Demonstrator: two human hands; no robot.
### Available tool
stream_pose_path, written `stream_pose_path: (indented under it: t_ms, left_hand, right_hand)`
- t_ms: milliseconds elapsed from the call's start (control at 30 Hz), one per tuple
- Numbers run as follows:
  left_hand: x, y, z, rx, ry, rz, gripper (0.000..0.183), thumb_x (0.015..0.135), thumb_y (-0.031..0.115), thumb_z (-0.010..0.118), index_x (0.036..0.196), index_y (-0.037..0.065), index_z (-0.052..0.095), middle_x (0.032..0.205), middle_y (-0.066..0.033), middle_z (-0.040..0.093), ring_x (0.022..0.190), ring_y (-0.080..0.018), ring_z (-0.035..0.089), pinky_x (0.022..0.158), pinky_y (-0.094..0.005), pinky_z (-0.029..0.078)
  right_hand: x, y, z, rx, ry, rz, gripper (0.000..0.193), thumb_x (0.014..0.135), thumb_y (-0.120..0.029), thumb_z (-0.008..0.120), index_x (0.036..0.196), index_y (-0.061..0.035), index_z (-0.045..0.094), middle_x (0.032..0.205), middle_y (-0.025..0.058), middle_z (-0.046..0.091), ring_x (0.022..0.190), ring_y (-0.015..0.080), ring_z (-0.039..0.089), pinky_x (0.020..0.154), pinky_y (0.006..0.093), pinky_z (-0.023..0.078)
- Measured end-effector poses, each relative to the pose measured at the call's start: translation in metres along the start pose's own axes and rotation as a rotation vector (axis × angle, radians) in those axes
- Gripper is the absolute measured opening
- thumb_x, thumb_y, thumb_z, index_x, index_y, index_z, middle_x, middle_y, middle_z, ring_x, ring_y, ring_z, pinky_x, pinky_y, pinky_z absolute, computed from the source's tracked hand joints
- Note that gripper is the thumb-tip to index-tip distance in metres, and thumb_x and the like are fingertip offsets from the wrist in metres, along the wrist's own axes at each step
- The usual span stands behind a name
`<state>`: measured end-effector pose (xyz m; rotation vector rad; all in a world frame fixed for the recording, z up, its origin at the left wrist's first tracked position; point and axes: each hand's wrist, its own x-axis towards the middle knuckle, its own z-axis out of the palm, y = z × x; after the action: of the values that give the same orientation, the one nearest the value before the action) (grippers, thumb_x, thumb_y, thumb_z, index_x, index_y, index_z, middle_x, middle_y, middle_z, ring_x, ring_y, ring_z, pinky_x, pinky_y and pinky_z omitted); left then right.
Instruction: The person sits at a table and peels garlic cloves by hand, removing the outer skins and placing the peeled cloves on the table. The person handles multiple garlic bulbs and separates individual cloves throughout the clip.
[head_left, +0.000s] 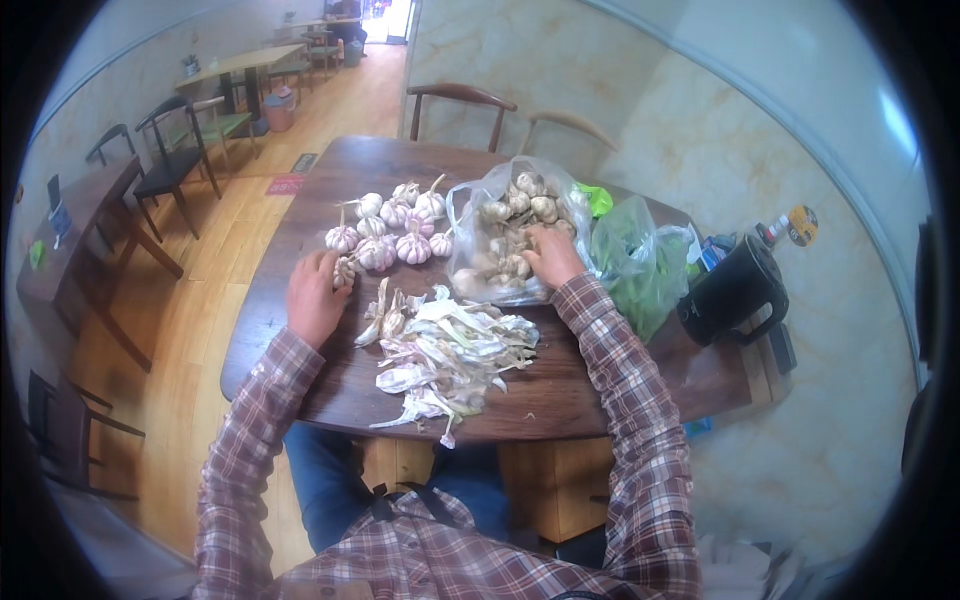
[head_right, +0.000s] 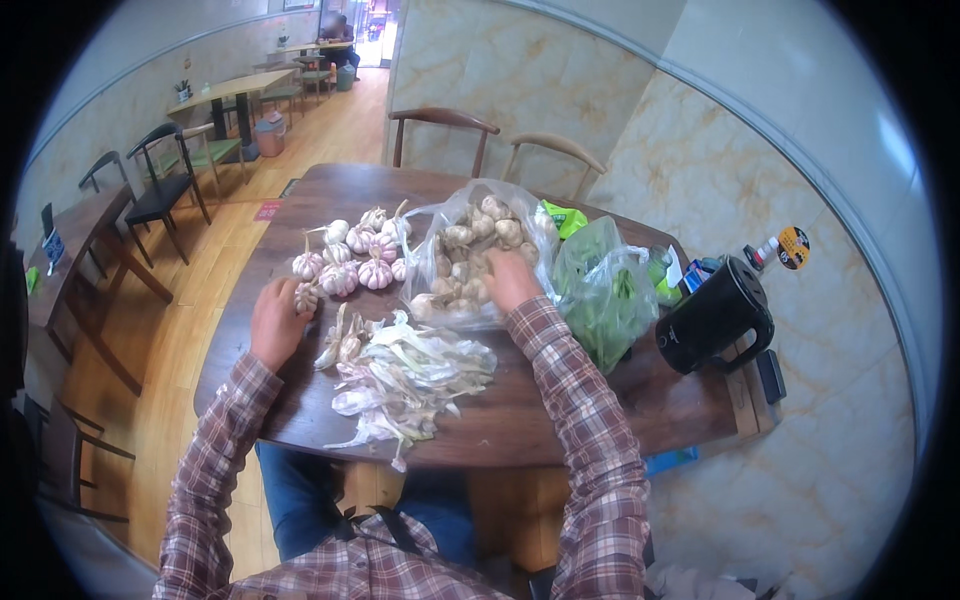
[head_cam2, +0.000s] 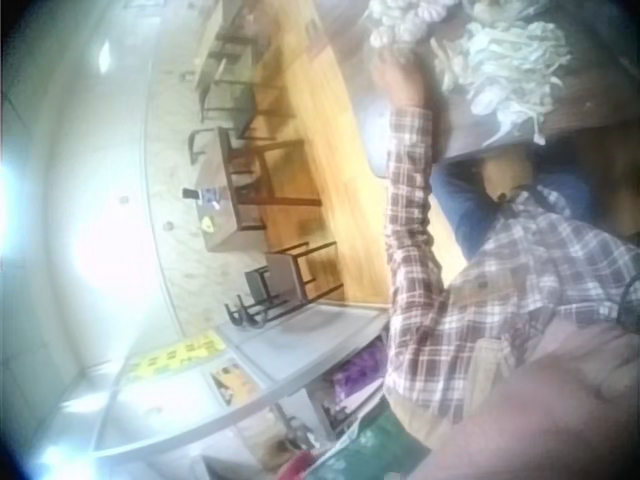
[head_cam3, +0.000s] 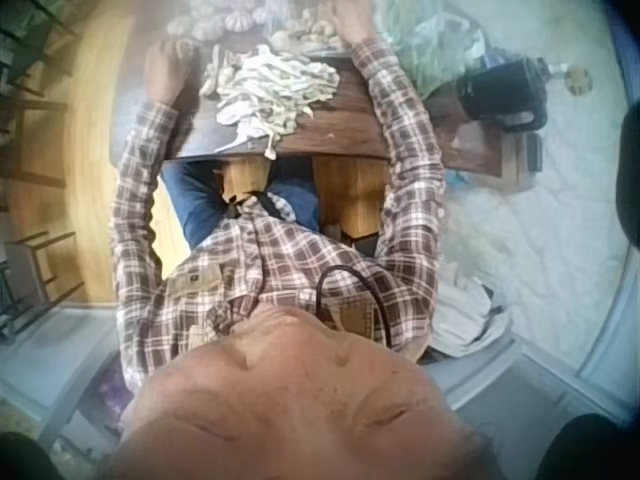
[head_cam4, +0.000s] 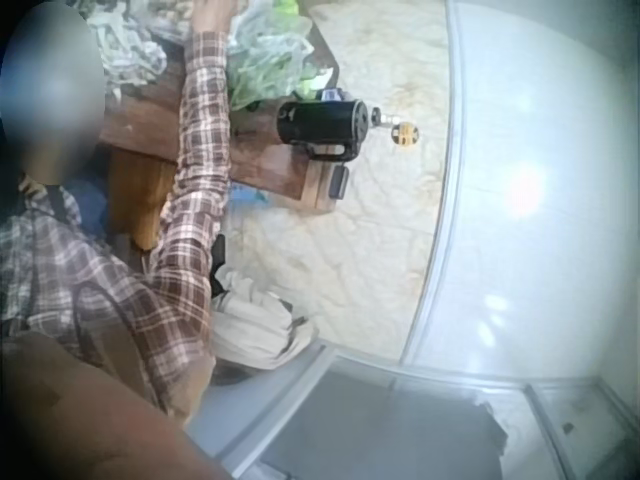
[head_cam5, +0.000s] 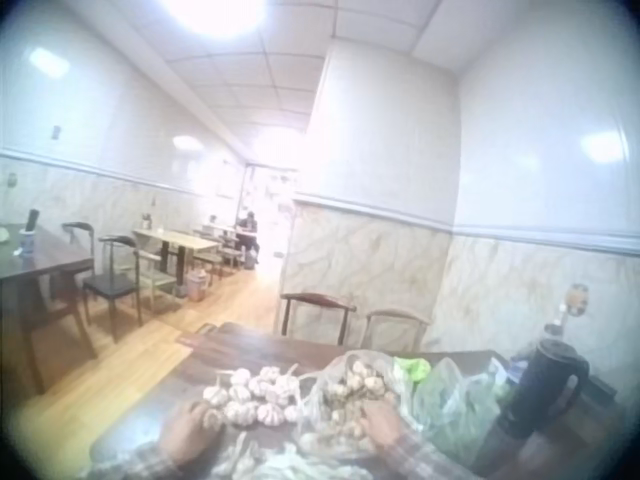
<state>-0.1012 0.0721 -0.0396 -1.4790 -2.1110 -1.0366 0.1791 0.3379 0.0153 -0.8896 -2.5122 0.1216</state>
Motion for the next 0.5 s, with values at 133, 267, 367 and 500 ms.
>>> stream_pose_path:
  t_ms: [133, 267, 367, 500]
  left_hand:
    - [-0.004, 0.015, -0.027, -0.070, -0.081, -0.041, 0.042, 0.075, 0.010, 0.076, 0.114, 0.003, 0.061, 0.111, -0.0173, 0.061, 0.105, -0.0376, 0.057, 0.088, -0.0449, 0.047]
    - [-0.024, 0.029, -0.034, -0.339, -0.168, 0.035, 0.042, 0.081, 0.017, 0.074, 0.118, 0.001, 0.060, 0.115, -0.0201, 0.060, 0.107, -0.0388, 0.056, 0.091, -0.0446, 0.046]
    - [-0.039, 0.050, -0.046, -0.372, -0.197, 0.061, 0.044, 0.082, 0.019, 0.074, 0.119, 0.000, 0.059, 0.119, -0.0207, 0.059, 0.110, -0.0388, 0.056, 0.095, -0.0438, 0.045]
    - [-0.045, 0.060, -0.065, -0.436, -0.219, 0.054, 0.042, 0.082, 0.018, 0.075, 0.117, -0.001, 0.060, 0.119, -0.0196, 0.058, 0.110, -0.0383, 0.056, 0.094, -0.0437, 0.046]
  right_hand:
    - [0.007, 0.001, 0.014, 0.076, 0.004, -0.001, 0.020, 0.082, -0.013, 0.066, 0.099, -0.0020, 0.062, 0.098, 0.0230, 0.066, 0.097, 0.0411, 0.062, 0.085, 0.0496, 0.049]
    - [0.014, 0.004, 0.026, 0.022, 0.050, 0.024, 0.015, 0.084, -0.014, 0.065, 0.093, -0.0018, 0.065, 0.092, 0.0221, 0.066, 0.091, 0.0402, 0.062, 0.080, 0.0492, 0.048]
    - [0.017, 0.017, 0.029, 0.019, 0.147, 0.021, 0.013, 0.084, -0.013, 0.064, 0.089, -0.0012, 0.067, 0.086, 0.0218, 0.067, 0.086, 0.0407, 0.062, 0.078, 0.0490, 0.048]
    - [0.016, 0.005, 0.004, 0.099, 0.392, 0.013, 0.016, 0.087, -0.016, 0.066, 0.088, -0.0004, 0.068, 0.083, 0.0192, 0.069, 0.076, 0.0358, 0.066, 0.071, 0.0431, 0.052]
